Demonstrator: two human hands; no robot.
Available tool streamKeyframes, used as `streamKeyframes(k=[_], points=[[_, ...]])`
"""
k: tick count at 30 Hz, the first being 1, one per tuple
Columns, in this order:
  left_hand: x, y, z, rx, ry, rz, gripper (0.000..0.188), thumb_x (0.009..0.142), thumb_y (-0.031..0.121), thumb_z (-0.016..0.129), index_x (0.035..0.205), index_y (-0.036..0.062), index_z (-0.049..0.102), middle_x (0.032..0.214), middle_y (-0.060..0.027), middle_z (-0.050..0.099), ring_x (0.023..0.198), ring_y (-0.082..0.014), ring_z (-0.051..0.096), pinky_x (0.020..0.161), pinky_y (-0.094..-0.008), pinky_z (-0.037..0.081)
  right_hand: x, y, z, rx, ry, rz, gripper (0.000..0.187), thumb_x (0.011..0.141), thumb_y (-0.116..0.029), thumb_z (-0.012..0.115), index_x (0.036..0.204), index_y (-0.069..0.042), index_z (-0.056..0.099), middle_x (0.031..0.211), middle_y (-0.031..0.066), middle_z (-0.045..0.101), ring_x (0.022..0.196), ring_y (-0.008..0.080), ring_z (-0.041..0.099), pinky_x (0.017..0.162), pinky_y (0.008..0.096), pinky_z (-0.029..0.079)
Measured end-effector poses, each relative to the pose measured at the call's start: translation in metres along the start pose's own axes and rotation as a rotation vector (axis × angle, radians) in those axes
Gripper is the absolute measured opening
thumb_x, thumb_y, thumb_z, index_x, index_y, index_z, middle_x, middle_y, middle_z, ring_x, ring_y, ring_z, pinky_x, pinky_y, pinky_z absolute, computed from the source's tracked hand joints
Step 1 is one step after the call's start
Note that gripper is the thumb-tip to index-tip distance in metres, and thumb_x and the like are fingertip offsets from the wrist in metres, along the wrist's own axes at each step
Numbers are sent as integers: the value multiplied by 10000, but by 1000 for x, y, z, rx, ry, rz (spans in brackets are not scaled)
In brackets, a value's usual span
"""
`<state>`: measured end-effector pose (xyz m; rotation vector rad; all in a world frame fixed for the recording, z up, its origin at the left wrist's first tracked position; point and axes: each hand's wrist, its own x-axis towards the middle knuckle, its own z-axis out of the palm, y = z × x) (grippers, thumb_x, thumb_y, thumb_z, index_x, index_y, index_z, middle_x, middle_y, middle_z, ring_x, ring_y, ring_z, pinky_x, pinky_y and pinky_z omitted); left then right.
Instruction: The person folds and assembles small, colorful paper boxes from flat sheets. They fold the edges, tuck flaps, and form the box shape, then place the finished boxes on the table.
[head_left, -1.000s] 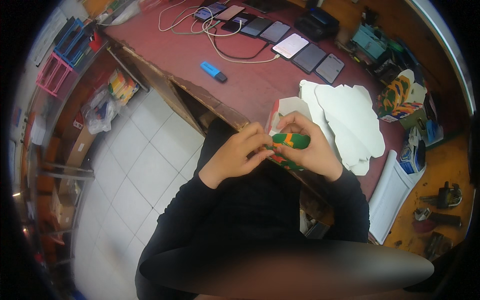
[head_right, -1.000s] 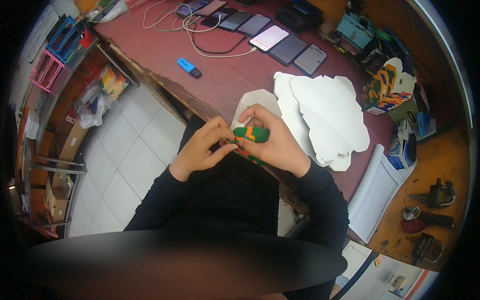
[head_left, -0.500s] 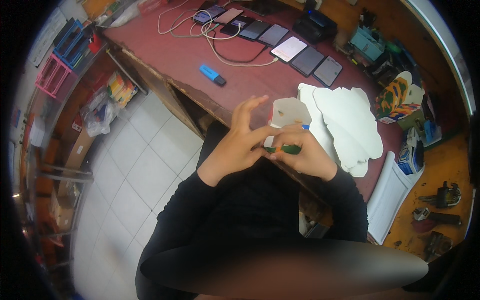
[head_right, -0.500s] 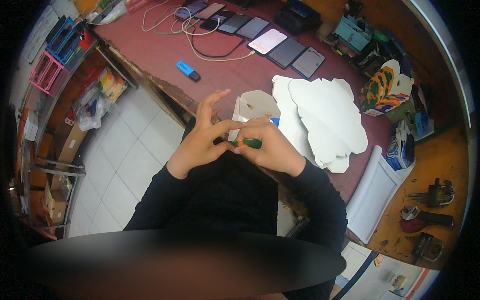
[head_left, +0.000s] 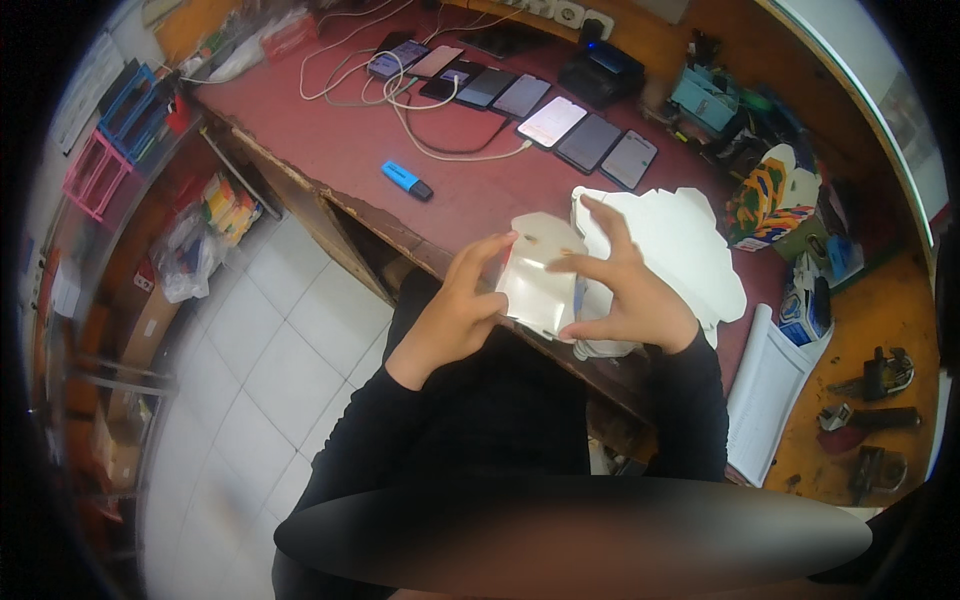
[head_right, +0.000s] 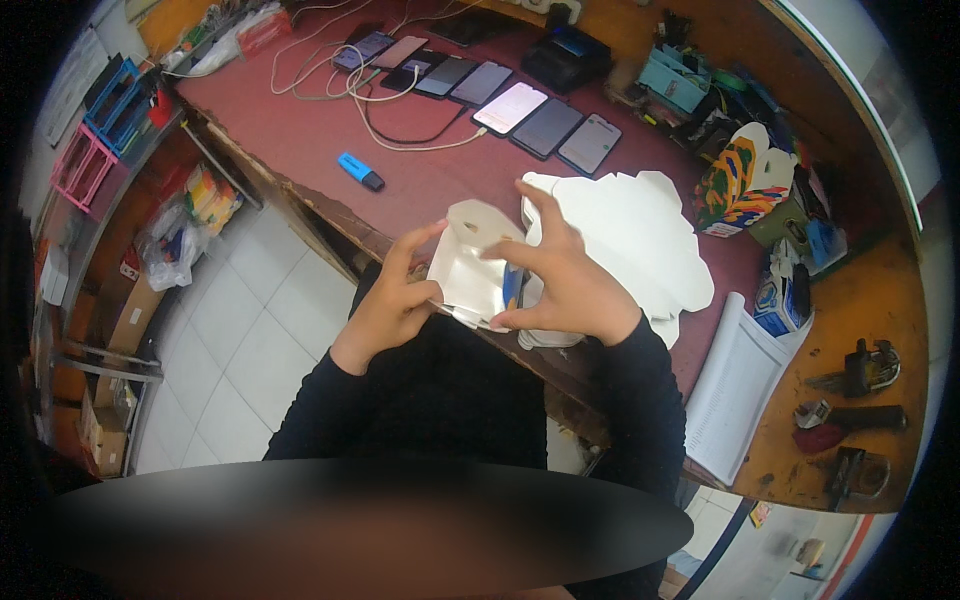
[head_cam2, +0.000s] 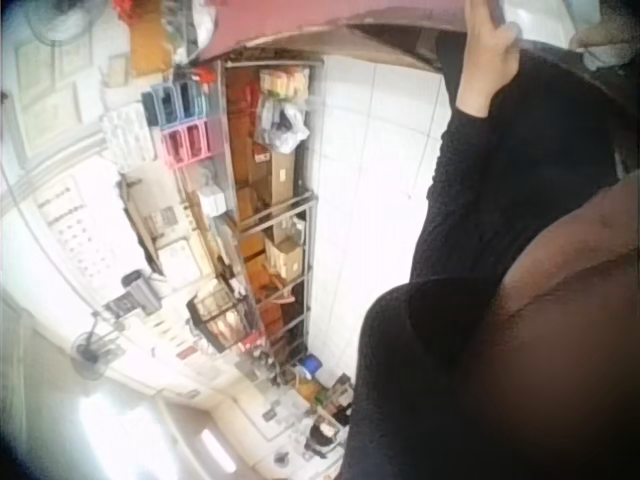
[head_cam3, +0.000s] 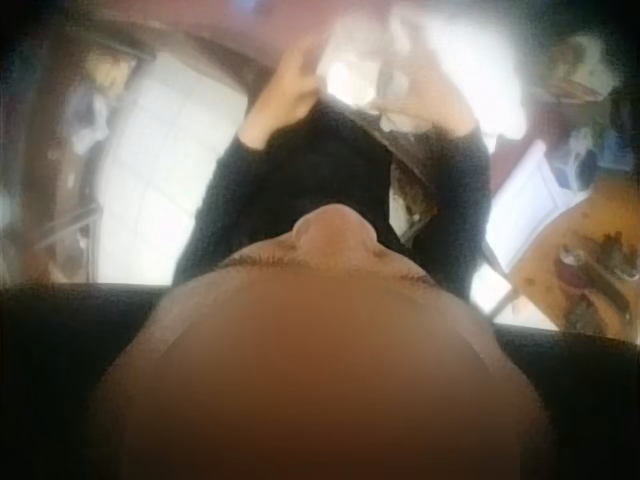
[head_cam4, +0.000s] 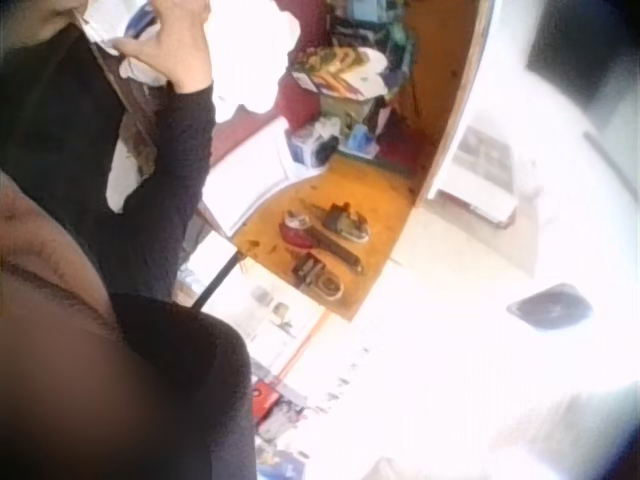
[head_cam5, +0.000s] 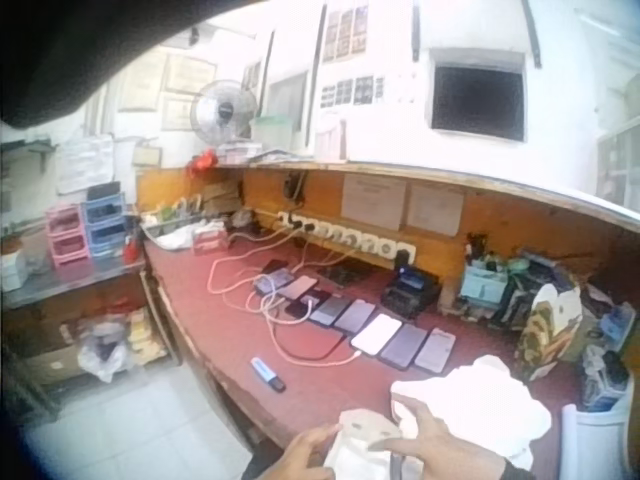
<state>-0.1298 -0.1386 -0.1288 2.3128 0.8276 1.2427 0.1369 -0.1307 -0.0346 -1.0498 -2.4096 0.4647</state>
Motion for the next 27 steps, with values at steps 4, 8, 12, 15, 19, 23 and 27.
streamKeyframes(k=[4,8,12,15,19,23,27], points=[[-7,-10,2,-2,48,-39,210,720,0,803,783,7,603,1582,-206,404,1416,-435,429,1131,-494,412,0,21,-10,200,-203,67,629,603,-409,989,1000,-130,589,1466,212,468,1368,450,492,1088,442,449],[-16,-21,0,-33,136,-70,188,755,12,805,809,9,625,1572,-225,400,1410,-428,445,1137,-499,409,3,27,0,232,-186,67,756,549,-477,1005,981,-90,520,1154,144,576,1119,343,597,937,406,490],[-2,-18,-7,-5,181,42,201,802,59,821,898,25,649,1563,-279,379,1418,-456,446,1138,-518,415,-6,16,16,190,134,-30,844,655,-324,933,1290,-60,444,1176,199,557,1111,372,602,974,403,471],[33,-3,-14,-96,231,198,568,807,105,862,1277,124,544,1596,-304,330,1445,-479,426,1118,-521,448,-17,-2,7,255,372,-85,862,674,-244,852,1368,-69,374,1393,221,447,1304,376,495,1101,428,410],[83,21,-13,-651,283,298,1352,689,258,985,1644,263,28,1651,-303,249,1459,-460,427,1101,-487,479,-27,-15,-18,234,426,-253,954,683,-190,800,1478,-56,290,1499,195,315,1398,363,391,1164,473,344],[111,28,-24,-958,-164,-60,1542,559,244,1006,1652,214,-82,1606,-249,382,1428,-359,486,1159,-479,432,-48,-10,-28,293,391,-141,1103,672,-214,874,1566,-46,250,1525,176,226,1485,347,249,1224,441,269],[123,30,-5,-924,-73,-5,1368,596,123,891,1650,170,19,1522,-196,475,1409,-335,506,1165,-466,429,-53,0,-22,308,531,-61,1039,674,-284,950,1505,-41,376,1545,167,185,1464,333,306,1189,426,345]])
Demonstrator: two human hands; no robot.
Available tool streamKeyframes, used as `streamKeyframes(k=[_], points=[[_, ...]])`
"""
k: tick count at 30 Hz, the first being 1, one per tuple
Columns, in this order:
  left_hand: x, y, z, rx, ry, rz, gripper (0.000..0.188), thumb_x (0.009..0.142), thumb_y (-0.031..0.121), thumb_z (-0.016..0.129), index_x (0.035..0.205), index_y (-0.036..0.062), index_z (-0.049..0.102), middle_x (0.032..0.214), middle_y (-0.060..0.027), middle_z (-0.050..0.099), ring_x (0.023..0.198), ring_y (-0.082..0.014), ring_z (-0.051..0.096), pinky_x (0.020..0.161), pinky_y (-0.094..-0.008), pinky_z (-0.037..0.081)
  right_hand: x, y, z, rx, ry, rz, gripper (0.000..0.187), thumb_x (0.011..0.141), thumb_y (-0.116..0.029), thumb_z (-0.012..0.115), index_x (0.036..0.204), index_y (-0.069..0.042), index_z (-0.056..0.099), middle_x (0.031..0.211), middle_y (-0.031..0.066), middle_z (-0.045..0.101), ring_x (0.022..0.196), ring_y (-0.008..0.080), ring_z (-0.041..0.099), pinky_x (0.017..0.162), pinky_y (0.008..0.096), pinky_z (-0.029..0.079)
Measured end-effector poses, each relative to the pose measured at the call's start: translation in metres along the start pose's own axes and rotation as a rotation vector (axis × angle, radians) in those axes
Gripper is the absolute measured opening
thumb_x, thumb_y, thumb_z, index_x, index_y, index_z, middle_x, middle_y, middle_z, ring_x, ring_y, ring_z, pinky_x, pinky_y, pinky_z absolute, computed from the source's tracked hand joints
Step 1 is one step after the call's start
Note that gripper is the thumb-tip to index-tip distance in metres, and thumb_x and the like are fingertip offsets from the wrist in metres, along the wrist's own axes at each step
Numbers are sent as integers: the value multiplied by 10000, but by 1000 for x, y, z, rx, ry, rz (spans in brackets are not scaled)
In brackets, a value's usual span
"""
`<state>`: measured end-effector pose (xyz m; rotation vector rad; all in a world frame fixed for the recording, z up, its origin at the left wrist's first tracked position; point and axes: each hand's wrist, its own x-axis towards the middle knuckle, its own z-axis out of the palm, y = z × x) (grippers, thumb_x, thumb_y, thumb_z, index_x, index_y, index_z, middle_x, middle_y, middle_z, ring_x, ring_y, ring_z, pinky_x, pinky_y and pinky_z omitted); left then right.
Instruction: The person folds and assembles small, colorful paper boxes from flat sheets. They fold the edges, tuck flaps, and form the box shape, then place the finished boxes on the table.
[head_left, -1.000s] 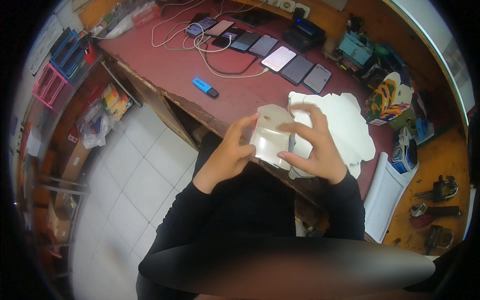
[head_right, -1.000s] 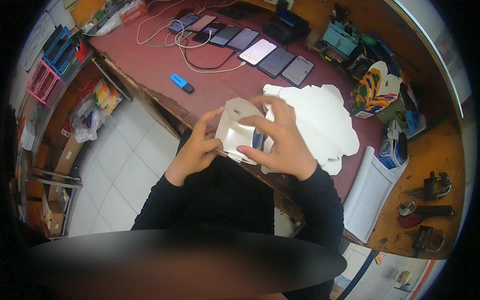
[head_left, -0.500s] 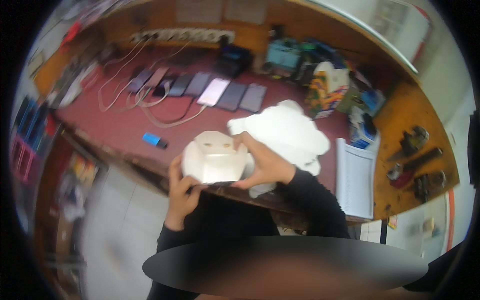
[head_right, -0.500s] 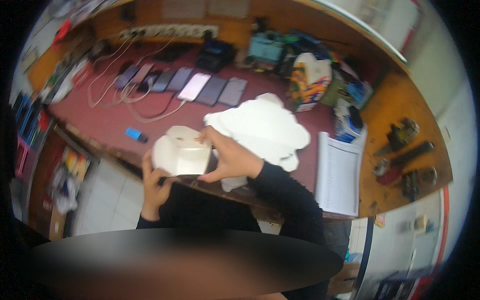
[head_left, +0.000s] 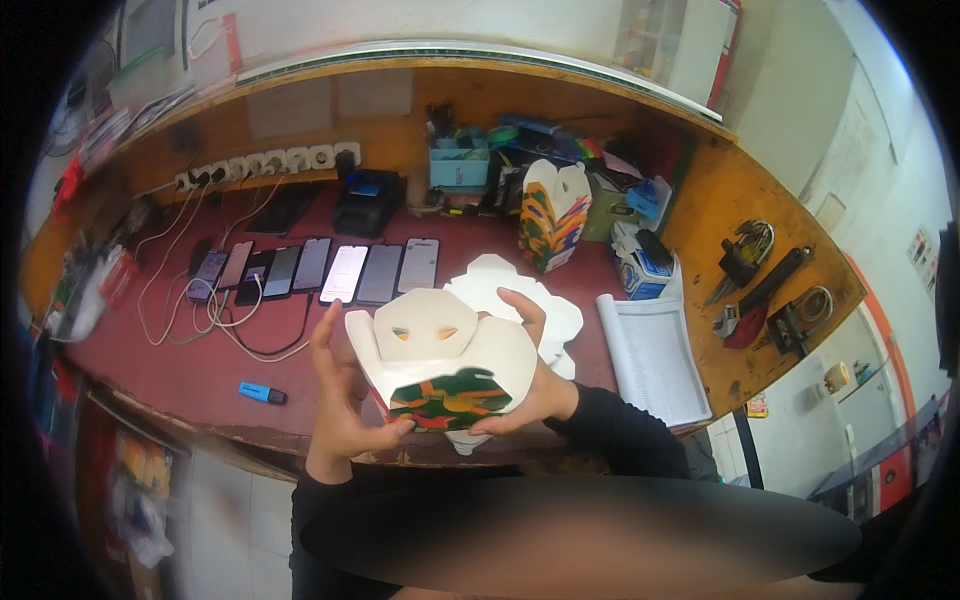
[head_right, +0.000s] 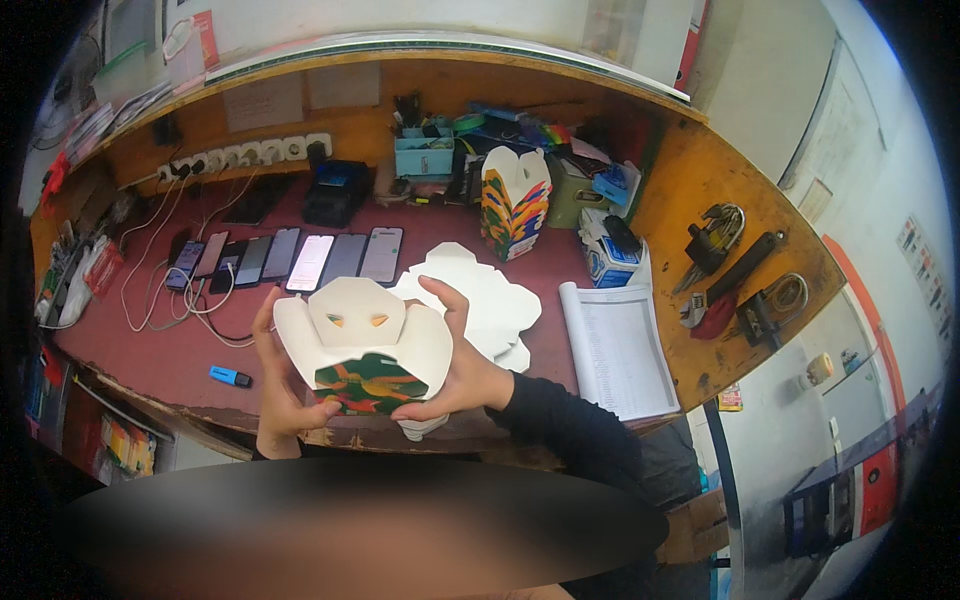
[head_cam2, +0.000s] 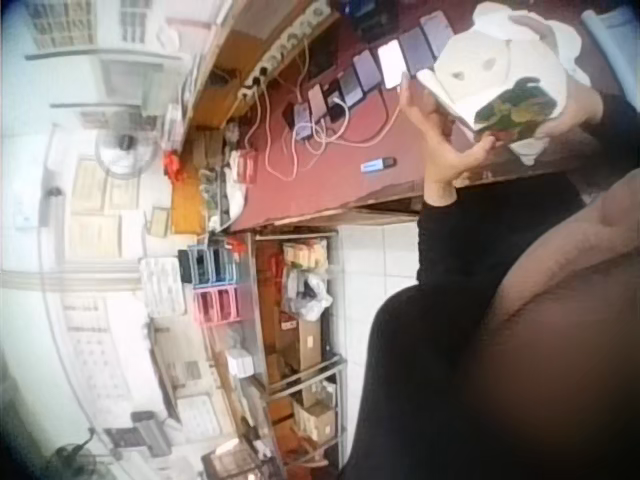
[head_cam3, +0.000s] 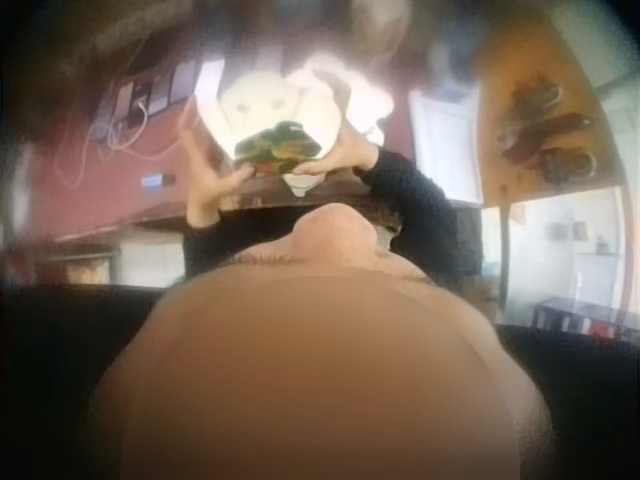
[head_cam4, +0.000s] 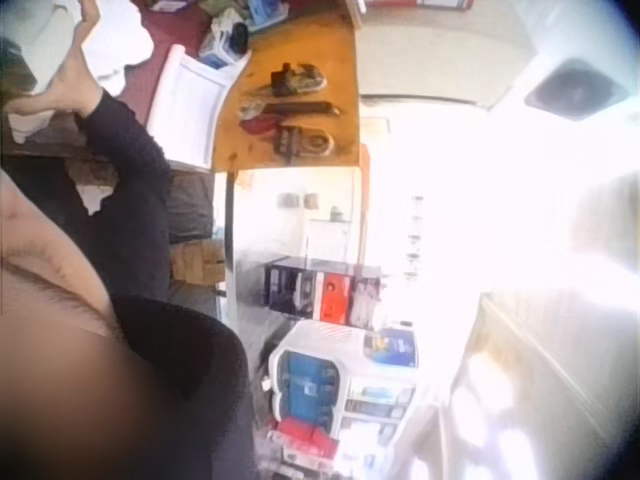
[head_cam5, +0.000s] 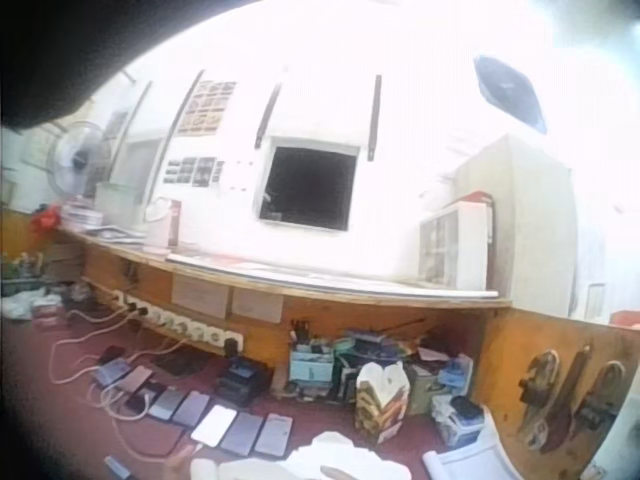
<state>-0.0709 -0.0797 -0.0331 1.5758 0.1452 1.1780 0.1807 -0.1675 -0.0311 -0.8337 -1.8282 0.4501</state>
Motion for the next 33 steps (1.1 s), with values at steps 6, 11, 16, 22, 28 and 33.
streamKeyframes(k=[6,11,16,22,28,33], points=[[12,-20,1,-48,39,-41,1334,623,109,861,1650,182,13,1526,-166,407,1403,-321,490,1158,-460,437,5,3,-7,-246,81,8,974,659,-315,973,1437,-36,458,1581,167,155,1484,337,294,1191,439,340],[10,-30,-11,-59,36,-46,1512,613,372,1006,1653,247,-85,1683,-191,234,1518,-412,343,1205,-602,324,28,20,-55,-353,299,8,1292,602,-322,1012,1583,-56,214,1603,167,202,1491,313,291,1211,452,316],[-8,-36,-43,46,201,-50,1430,684,590,922,1649,249,-77,1719,-191,159,1527,-458,310,1199,-644,295,92,78,-180,-406,771,-82,1094,718,-90,938,1557,-123,236,1490,179,400,1384,289,450,1154,440,429],[-43,-53,-73,207,300,-140,1245,785,522,873,1646,191,36,1706,-196,184,1452,-434,439,1160,-581,390,90,143,-233,-990,680,274,1068,647,-364,934,1509,-144,342,1374,234,505,1291,440,502,1070,600,383],[-74,-83,-91,248,313,-177,1112,852,313,821,1640,172,50,1708,-189,175,1349,-370,537,1077,-487,476,73,162,-211,-1285,563,761,1081,638,-520,893,1510,-176,356,1388,247,500,1367,446,417,1032,668,293],[-84,-103,-95,204,379,-125,1046,871,130,751,1632,160,35,1716,-182,148,1279,-338,576,1046,-452,496,105,138,-228,-1395,652,212,1007,700,-638,826,1511,-168,458,1529,255,421,1409,439,400,1117,620,269]])
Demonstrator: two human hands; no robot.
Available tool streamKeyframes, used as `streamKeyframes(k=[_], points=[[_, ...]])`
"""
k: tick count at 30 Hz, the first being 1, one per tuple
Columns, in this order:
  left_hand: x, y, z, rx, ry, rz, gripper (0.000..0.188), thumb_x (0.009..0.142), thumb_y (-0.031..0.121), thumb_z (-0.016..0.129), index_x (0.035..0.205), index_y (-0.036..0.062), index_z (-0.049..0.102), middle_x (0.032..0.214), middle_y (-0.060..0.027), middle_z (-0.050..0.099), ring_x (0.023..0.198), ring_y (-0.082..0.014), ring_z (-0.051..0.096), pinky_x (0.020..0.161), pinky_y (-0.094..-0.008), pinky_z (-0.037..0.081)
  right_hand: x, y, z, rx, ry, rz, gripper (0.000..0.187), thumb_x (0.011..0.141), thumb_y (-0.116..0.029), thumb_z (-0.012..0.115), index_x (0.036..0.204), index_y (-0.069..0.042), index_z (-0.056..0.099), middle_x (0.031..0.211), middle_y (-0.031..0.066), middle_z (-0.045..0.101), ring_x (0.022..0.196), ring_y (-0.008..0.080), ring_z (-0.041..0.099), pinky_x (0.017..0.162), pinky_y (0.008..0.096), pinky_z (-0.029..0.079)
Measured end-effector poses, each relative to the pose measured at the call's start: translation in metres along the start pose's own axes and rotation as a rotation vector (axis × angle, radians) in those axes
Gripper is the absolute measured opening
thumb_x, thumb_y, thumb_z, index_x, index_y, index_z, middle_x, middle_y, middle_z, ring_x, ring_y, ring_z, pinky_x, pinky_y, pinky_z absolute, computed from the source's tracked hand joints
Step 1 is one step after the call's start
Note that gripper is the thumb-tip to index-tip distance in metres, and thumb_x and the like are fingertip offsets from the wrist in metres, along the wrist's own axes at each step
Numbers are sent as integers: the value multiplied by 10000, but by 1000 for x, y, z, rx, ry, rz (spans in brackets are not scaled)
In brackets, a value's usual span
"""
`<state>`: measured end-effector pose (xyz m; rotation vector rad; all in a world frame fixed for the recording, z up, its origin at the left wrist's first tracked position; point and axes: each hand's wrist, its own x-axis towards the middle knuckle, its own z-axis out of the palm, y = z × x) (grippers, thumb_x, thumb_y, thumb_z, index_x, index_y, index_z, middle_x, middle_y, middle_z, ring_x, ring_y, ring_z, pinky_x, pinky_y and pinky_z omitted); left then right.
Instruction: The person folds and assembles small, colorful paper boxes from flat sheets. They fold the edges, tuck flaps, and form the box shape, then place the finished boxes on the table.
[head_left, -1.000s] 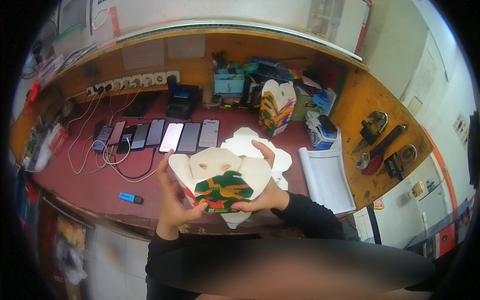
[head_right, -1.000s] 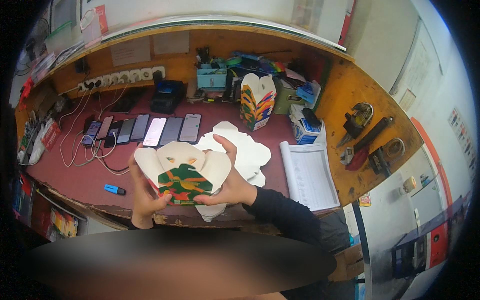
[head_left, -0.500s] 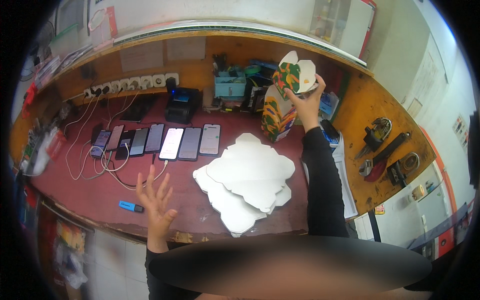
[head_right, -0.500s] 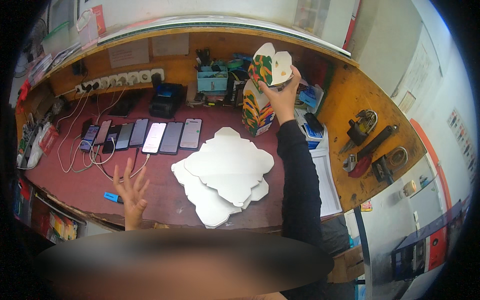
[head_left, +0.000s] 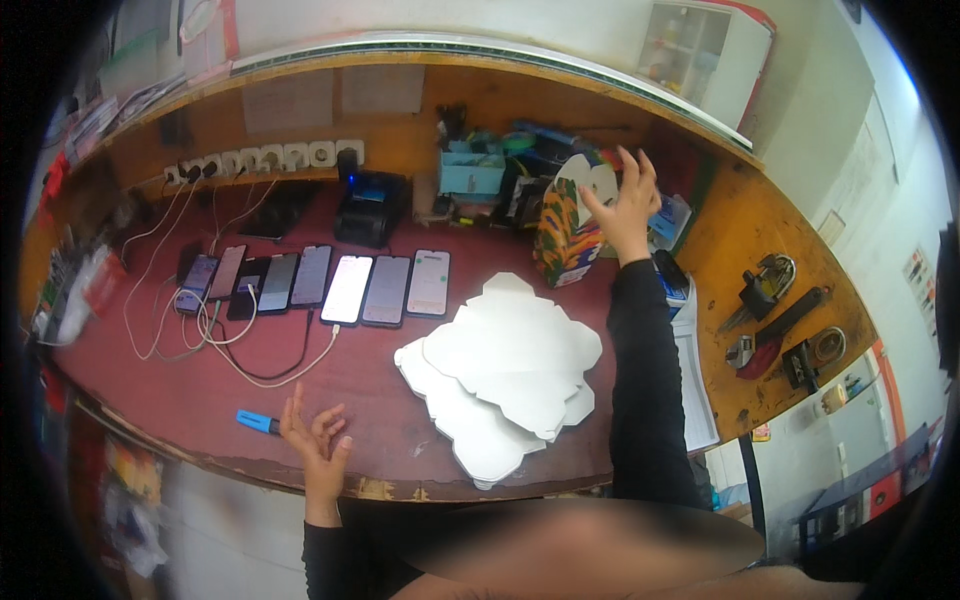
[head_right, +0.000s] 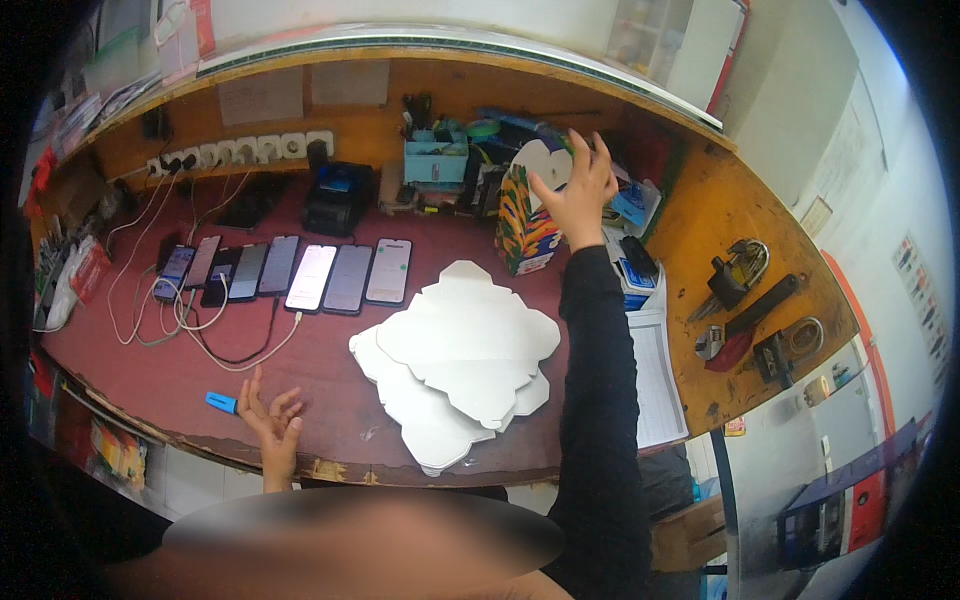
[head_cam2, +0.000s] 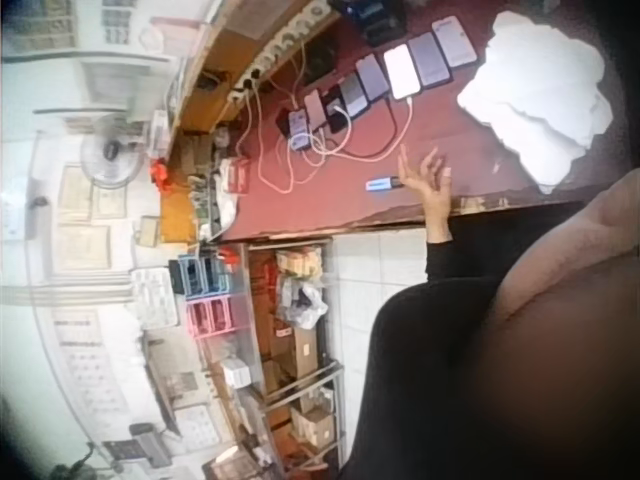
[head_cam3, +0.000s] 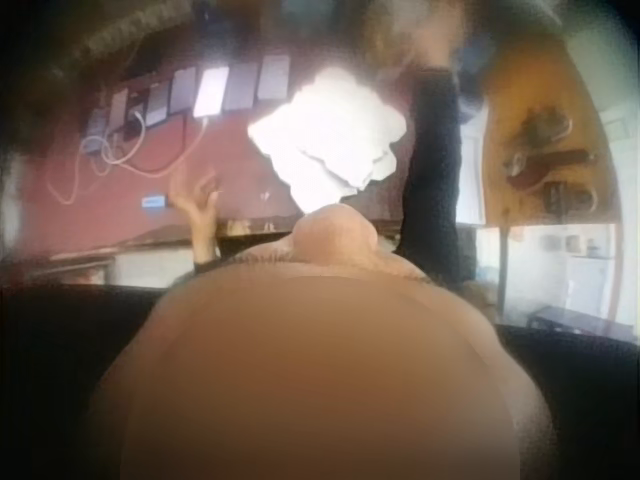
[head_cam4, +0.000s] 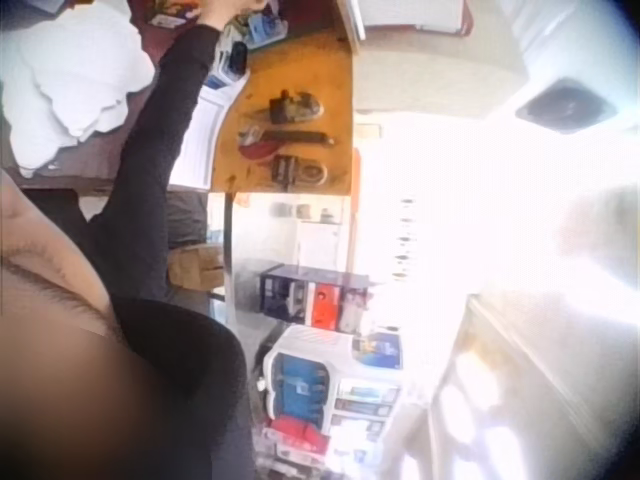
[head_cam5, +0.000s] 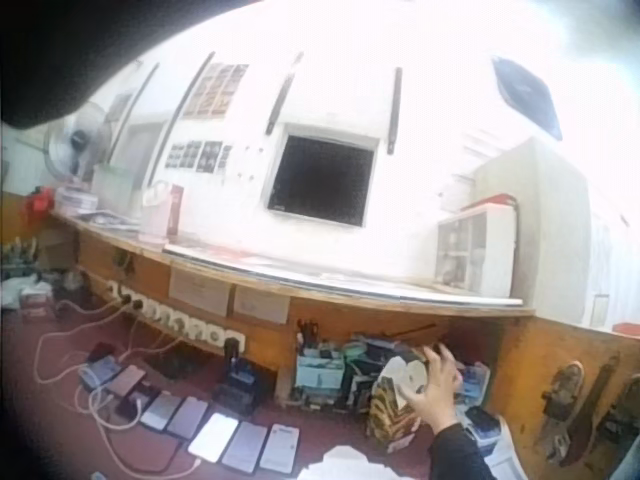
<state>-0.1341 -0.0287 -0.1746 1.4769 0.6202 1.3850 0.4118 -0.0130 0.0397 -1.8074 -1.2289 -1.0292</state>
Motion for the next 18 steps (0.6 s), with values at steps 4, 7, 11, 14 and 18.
streamKeyframes(k=[4,7,11,14,18], points=[[1,-4,-3,29,-1,-48,1060,852,85,742,1628,166,25,1716,-181,141,1266,-334,587,1040,-447,499,43,-24,17,-188,-319,72,1000,762,-728,712,1557,-166,479,1609,230,419,1460,420,407,1187,574,251],[1,-5,-4,48,-31,-32,1072,841,54,735,1628,166,16,1716,-187,128,1258,-333,594,1035,-444,503,61,-28,31,-227,-762,239,990,764,-714,689,1579,-201,459,1535,189,540,1424,417,484,1171,577,314],[0,-7,-4,95,-92,12,1098,828,26,732,1629,168,-6,1716,-201,105,1239,-332,609,1034,-442,502,66,-19,46,-177,-823,215,940,696,-613,746,1507,-179,550,1389,208,653,1296,371,618,1082,425,467],[0,-8,-6,132,-134,38,1117,820,19,737,1630,167,-19,1714,-214,98,1222,-330,621,1033,-443,503,80,-11,53,-140,-893,216,777,786,-615,688,1454,-228,608,1446,147,628,1336,391,581,1103,534,437],[1,-7,-7,123,-150,49,1131,815,20,745,1631,162,-24,1712,-227,92,1215,-330,625,1026,-445,510,78,-6,58,-104,-890,243,726,834,-645,641,1436,-239,637,1532,156,549,1408,385,513,1133,666,352]])
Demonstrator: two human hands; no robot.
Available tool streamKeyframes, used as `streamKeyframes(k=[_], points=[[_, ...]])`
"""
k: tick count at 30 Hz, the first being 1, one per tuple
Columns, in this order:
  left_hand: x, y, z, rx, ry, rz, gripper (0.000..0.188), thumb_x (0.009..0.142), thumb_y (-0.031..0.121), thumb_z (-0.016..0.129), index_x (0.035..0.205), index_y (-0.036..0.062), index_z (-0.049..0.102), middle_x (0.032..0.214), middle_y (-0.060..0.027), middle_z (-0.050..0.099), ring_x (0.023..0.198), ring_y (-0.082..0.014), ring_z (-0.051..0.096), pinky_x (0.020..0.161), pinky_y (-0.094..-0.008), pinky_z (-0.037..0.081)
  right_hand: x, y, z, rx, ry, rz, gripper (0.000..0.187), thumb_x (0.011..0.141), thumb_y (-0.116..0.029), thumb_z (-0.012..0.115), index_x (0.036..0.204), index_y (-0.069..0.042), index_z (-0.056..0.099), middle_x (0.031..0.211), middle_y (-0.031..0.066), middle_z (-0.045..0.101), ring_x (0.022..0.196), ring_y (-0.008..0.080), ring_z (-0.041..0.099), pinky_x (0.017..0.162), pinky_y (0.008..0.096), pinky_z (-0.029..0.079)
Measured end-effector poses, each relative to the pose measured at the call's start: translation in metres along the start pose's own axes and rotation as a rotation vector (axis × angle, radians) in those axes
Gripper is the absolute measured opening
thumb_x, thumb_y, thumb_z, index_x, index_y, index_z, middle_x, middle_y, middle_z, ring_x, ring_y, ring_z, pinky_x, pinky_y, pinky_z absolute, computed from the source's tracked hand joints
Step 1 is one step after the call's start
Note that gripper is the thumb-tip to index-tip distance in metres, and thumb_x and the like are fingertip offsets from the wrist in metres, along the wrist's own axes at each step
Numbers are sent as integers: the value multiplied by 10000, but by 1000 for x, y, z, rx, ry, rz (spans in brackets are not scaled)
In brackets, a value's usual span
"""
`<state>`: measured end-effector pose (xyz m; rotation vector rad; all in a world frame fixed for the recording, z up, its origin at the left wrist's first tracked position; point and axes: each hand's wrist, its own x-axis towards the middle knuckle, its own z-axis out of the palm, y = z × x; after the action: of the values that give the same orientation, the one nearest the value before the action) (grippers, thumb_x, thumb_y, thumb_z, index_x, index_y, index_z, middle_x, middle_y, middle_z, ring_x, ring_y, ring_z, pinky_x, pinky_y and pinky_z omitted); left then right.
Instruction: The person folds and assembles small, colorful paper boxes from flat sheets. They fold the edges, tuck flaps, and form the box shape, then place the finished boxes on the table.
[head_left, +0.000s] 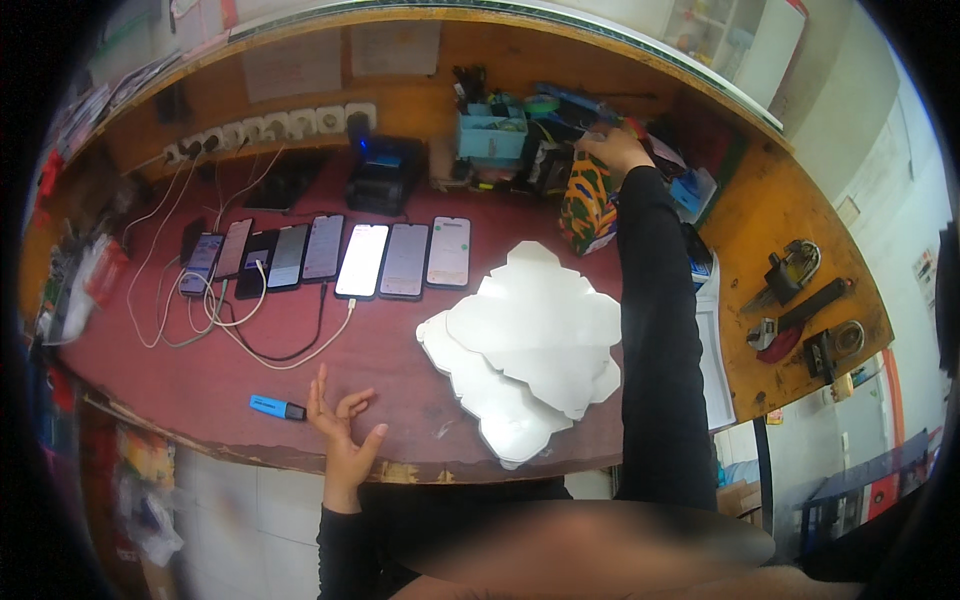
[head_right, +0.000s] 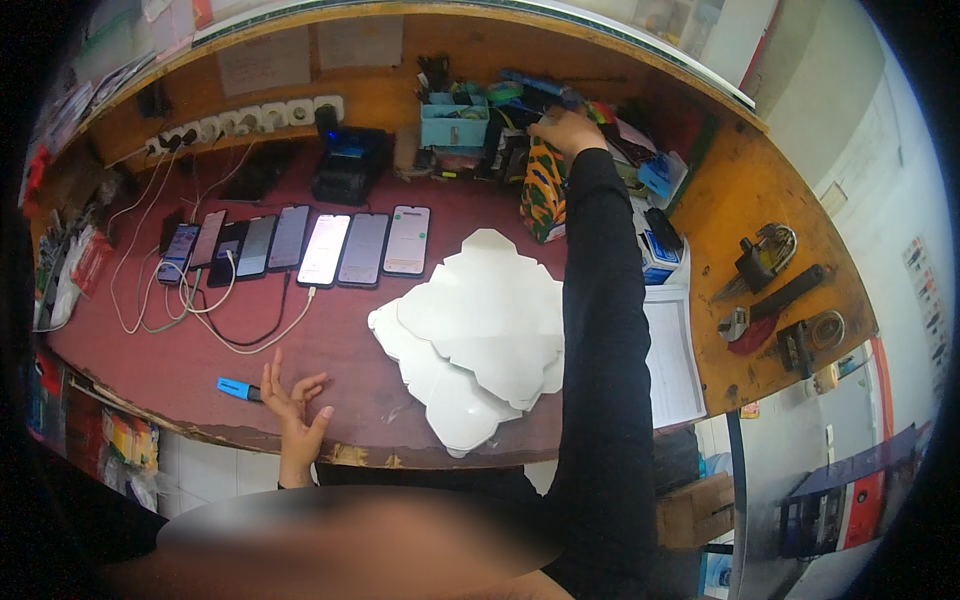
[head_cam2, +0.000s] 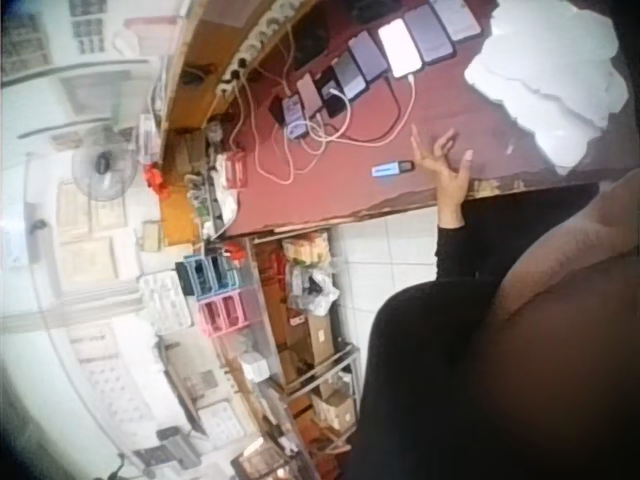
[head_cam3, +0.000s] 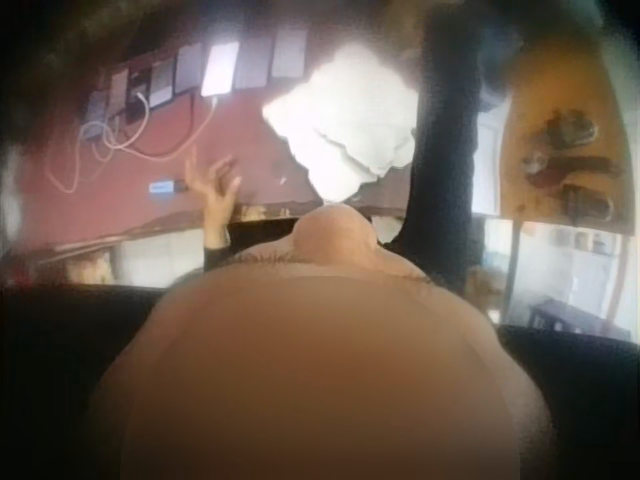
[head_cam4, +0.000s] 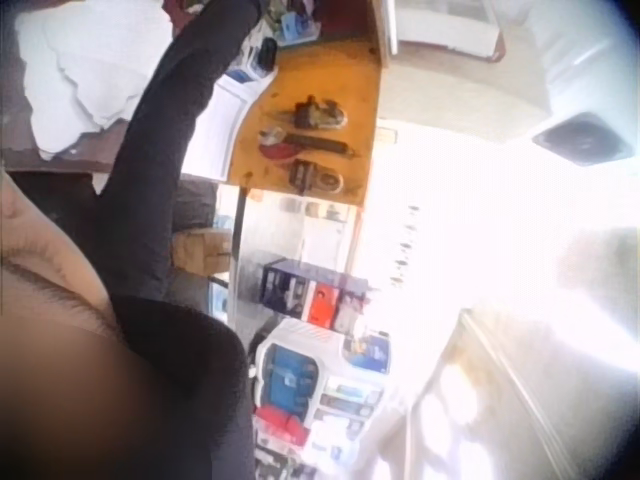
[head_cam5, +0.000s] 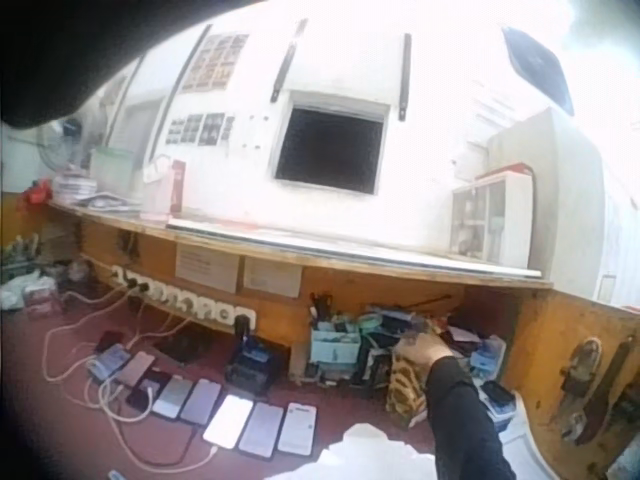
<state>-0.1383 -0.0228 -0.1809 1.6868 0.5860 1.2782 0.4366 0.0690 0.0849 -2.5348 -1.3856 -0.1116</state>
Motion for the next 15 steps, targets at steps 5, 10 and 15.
streamKeyframes(k=[5,10,15], points=[[1,4,0,-3,-6,4,1114,833,58,751,1632,127,-22,1712,-218,92,1223,-326,618,1037,-440,504,-7,1,16,-92,203,55,762,877,-679,625,1462,-191,606,1516,199,545,1433,391,470,1160,642,318],[1,9,0,36,-36,-83,1027,867,123,749,1628,58,62,1710,-182,115,1239,-298,605,1062,-416,487,-43,-20,14,-228,895,-225,563,995,-526,585,1419,-158,621,1471,130,596,1491,371,396,1190,708,221],[1,6,0,106,-9,-90,975,877,132,743,1630,59,128,1711,-159,130,1231,-274,611,1053,-409,486,-173,-33,85,90,45,-300,669,880,-453,763,1417,-85,603,1497,255,534,1408,440,479,1174,530,380]])
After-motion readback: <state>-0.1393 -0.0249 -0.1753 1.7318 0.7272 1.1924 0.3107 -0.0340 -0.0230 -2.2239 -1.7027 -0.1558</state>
